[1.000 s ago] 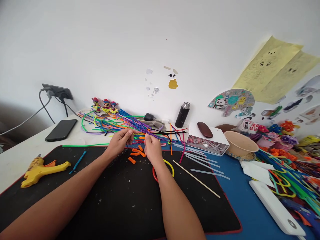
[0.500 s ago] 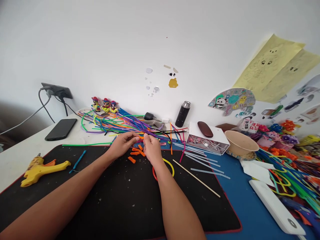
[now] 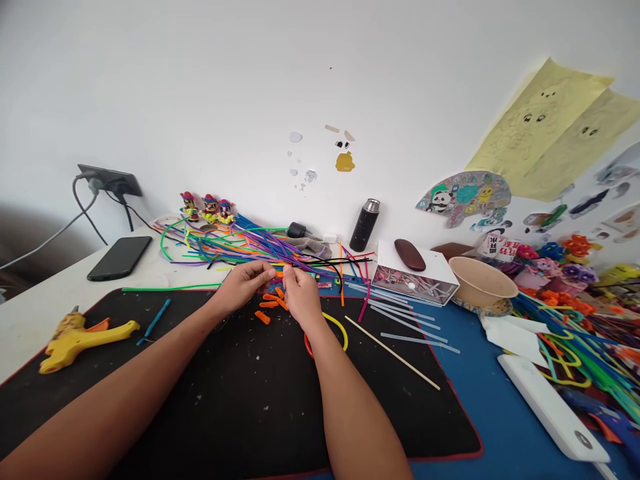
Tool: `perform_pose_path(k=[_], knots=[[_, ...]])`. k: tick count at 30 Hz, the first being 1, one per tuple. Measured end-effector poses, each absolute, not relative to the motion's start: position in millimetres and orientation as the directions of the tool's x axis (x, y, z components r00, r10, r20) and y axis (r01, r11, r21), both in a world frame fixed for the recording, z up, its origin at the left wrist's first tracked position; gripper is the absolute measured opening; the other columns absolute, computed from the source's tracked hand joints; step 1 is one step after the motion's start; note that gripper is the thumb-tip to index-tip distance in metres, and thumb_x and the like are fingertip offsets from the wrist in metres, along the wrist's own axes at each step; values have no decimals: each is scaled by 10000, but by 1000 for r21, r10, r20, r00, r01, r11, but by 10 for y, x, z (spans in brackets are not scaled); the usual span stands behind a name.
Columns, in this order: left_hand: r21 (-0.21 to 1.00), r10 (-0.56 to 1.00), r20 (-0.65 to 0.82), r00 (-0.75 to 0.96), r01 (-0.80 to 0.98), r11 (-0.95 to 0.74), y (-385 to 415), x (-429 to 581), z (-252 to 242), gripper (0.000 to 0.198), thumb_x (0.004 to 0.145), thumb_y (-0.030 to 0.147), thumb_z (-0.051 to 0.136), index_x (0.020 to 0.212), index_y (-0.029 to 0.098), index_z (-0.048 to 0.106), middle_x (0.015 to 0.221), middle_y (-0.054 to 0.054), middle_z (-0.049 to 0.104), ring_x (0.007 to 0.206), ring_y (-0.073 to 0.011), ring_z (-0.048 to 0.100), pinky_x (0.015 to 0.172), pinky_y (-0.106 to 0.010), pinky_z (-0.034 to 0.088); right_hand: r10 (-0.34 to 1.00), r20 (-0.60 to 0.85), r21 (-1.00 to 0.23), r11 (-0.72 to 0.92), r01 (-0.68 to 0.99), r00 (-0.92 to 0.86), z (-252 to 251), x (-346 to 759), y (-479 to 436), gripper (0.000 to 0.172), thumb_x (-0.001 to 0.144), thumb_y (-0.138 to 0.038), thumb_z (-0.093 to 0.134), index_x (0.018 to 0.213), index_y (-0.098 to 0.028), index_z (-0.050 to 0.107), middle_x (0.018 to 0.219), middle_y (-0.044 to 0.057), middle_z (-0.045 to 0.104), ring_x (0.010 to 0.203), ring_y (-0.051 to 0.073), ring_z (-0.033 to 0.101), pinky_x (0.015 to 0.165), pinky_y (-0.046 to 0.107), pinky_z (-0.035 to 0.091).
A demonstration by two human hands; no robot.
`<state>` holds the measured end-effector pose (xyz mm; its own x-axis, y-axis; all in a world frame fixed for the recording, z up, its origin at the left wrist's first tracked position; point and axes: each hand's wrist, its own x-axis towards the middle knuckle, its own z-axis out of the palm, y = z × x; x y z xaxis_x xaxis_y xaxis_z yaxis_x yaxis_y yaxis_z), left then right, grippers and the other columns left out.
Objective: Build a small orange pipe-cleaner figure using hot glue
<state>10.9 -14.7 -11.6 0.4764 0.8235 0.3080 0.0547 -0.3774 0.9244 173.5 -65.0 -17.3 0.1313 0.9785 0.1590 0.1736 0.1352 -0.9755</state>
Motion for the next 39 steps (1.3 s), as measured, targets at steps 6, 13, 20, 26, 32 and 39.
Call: perform_pose_path(k=[6,13,20,26,32,39], knots=[[941,821,272,501,39,-335,-144,114,-115,475,886,647,656,752,200,567,622,34,557,553,-130,512,566,-263,433,978,168,-975,147,167,123,-196,1741,-643,511,1018,-590,494,653,-235,450,407,-75,405,344,93,379,394,232,291],[933,819,269,507,72,-351,-161,104,-99,467,909,639,620,753,204,548,589,44,525,543,-125,465,551,-255,383,982,143,-987,132,95,123,-200,1698,-641,505,1003,-602,525,656,-243,446,406,-87,374,324,92,361,369,237,274],[932,820,259,510,91,-351,-164,127,-111,495,907,668,602,749,201,554,573,44,516,533,-124,450,538,-252,378,980,142,-989,133,72,140,-242,1712,-622,503,1006,-582,536,647,-244,435,409,-89,364,327,94,364,373,239,269],[897,807,338,484,94,-432,-195,123,-97,427,918,606,648,886,180,661,691,20,613,605,-133,542,592,-251,453,979,147,-988,139,64,139,-233,1752,-618,494,1006,-588,530,662,-244,444,402,-95,367,322,96,358,375,240,260],[815,771,448,452,147,-560,-178,130,-111,318,931,487,678,1026,186,719,870,-38,758,744,-176,689,691,-274,542,987,118,-991,109,83,110,-218,1752,-622,500,1000,-596,531,654,-244,448,406,-95,361,322,96,368,377,239,281],[619,693,506,514,343,-707,-153,84,-116,203,980,334,598,974,219,765,931,-42,803,832,-200,727,756,-281,505,987,123,-979,104,175,99,-212,1741,-637,507,1008,-594,519,649,-241,456,408,-82,402,324,95,391,387,240,299]])
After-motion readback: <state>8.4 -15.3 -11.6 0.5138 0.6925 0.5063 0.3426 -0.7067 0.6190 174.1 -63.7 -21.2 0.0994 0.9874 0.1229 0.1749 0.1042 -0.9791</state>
